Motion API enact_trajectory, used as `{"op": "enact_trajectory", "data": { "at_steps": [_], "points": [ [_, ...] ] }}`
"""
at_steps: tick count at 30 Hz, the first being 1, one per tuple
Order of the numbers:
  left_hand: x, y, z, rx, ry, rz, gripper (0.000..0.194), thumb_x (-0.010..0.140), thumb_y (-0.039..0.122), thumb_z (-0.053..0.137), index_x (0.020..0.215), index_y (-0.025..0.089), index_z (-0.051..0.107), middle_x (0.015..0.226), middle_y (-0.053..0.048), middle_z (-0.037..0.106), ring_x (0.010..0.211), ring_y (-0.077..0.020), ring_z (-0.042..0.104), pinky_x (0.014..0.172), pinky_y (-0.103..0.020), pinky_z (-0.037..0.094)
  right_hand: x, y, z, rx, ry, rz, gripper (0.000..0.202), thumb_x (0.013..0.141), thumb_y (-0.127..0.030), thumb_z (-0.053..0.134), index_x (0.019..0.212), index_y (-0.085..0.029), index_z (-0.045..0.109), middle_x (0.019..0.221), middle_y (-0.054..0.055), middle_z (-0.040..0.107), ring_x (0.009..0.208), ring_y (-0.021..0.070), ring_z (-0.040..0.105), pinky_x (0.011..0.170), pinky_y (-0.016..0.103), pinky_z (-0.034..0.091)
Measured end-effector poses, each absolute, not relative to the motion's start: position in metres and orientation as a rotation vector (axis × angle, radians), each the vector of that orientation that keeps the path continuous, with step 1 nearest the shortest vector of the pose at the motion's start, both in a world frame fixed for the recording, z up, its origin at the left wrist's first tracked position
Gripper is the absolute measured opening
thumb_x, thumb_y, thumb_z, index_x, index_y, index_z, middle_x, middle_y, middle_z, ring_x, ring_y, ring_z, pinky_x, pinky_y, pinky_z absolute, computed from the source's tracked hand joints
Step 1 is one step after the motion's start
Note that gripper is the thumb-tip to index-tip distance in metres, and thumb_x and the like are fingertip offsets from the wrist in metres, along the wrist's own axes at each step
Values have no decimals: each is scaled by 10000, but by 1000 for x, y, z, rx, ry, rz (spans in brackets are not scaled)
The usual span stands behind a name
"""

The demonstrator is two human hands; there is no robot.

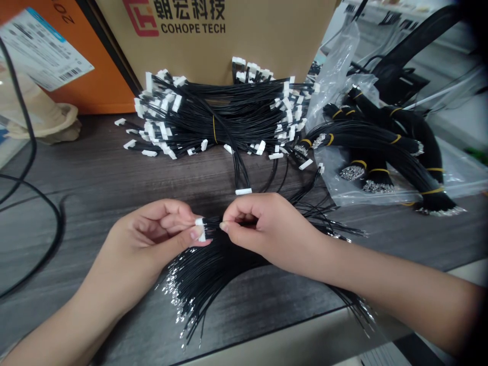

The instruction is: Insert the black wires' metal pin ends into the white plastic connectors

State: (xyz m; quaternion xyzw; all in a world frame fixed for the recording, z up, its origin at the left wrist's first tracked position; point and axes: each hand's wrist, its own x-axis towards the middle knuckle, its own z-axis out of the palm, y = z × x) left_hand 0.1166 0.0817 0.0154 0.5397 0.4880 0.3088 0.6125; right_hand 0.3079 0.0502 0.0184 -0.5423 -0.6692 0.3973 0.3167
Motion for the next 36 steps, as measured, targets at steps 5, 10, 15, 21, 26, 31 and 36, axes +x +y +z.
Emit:
{"op": "enact_trajectory", "data": {
  "at_steps": [5,10,15,21,26,31,36],
  "points": [
    [117,85,14,1216,1089,673,153,650,154,770,744,185,652,656,37,712,584,-65,641,591,-113,499,307,51,17,-1439,-1707,1088,104,759,-198,576,678,-149,621,614,-61,591,568,33,499,540,164,373],
    [119,82,13,1183,1116,699,164,639,158,779,751,183,662,668,23,721,587,-74,647,596,-122,507,307,49,16,-1437,-1701,1087,113,770,-185,575,683,-148,636,601,-57,588,558,35,491,542,169,370],
    [118,81,12,1192,1117,681,162,640,174,784,754,209,674,650,41,714,581,-72,651,617,-116,518,305,49,13,-1418,-1715,1069,134,793,-166,550,678,-141,614,612,-48,589,560,41,485,537,175,361],
    [115,82,9,1232,1143,637,140,659,196,773,758,223,678,675,28,718,620,-79,660,625,-104,515,303,49,7,-1422,-1706,1111,140,799,-168,533,683,-143,607,617,-46,577,571,46,478,538,175,359],
    [117,81,10,1235,1132,623,154,641,189,783,750,208,677,685,9,725,621,-92,665,626,-119,518,303,48,6,-1410,-1705,1128,137,794,-160,532,682,-142,608,609,-48,568,565,45,469,529,171,350],
    [121,81,16,1229,1176,618,164,647,187,778,767,204,668,658,16,719,606,-76,655,604,-91,492,306,50,11,-1362,-1730,1176,121,789,-157,556,685,-139,616,624,-48,591,574,39,494,540,159,362],
    [120,83,16,1230,1146,626,165,667,173,759,789,201,652,652,16,712,614,-86,658,607,-106,499,310,51,15,-1385,-1927,894,109,809,-181,565,721,-151,621,647,-40,602,592,55,500,586,187,365]
  ]
}}
